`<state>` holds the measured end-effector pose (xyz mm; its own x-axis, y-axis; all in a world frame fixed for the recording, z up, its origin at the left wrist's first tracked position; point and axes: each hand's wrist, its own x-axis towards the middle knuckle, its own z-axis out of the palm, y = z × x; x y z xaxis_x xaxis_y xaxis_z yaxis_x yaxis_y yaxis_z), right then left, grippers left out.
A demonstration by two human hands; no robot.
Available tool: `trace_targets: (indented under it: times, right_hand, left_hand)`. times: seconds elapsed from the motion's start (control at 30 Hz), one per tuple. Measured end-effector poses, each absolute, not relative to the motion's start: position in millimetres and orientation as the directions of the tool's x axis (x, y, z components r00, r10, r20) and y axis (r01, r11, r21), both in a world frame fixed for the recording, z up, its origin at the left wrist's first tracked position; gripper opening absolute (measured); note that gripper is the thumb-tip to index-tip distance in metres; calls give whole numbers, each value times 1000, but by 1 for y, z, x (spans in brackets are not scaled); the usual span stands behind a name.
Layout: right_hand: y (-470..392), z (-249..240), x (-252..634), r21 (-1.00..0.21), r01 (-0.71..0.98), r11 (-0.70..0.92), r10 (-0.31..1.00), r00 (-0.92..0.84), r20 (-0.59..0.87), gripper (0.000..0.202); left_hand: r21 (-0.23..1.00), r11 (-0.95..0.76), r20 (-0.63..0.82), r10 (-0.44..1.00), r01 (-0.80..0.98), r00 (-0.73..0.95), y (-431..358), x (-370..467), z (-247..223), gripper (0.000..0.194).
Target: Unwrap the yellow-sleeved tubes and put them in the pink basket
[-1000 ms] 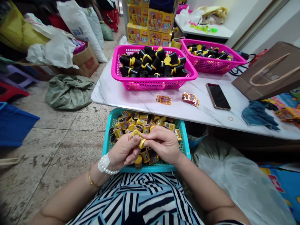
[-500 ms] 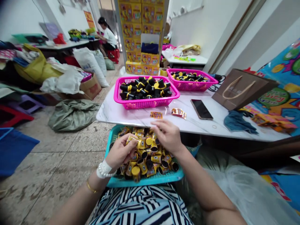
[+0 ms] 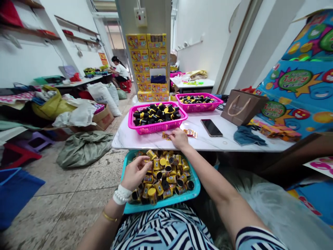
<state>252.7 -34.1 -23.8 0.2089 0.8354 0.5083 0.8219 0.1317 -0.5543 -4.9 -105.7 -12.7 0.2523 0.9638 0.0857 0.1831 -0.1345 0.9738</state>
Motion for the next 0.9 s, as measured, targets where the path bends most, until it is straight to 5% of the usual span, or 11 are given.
trace_targets:
  times: [0.2,0.43,0.67,0.9]
  right_hand:
    - [-74,-13,208,-707,655,267,767,300,568,19]
    - [-107,-16,170,-888,340,309,861,298,413,26]
    - [-121,-21,170,-987,70,142,982,117,150,50]
    - [-108,-32,160,-991,112,79,986,138,94,47]
  left_hand:
    - [997,30,-12,974,-77,225,-90,19,-3,50]
    - [964,86,-24,971,-253,240,-67,27,5,54]
    - [976,144,-79,934,-163,349,-77,12,-4,49]
    - [998,52,-44,950,-20,309,-73,20,-13,35]
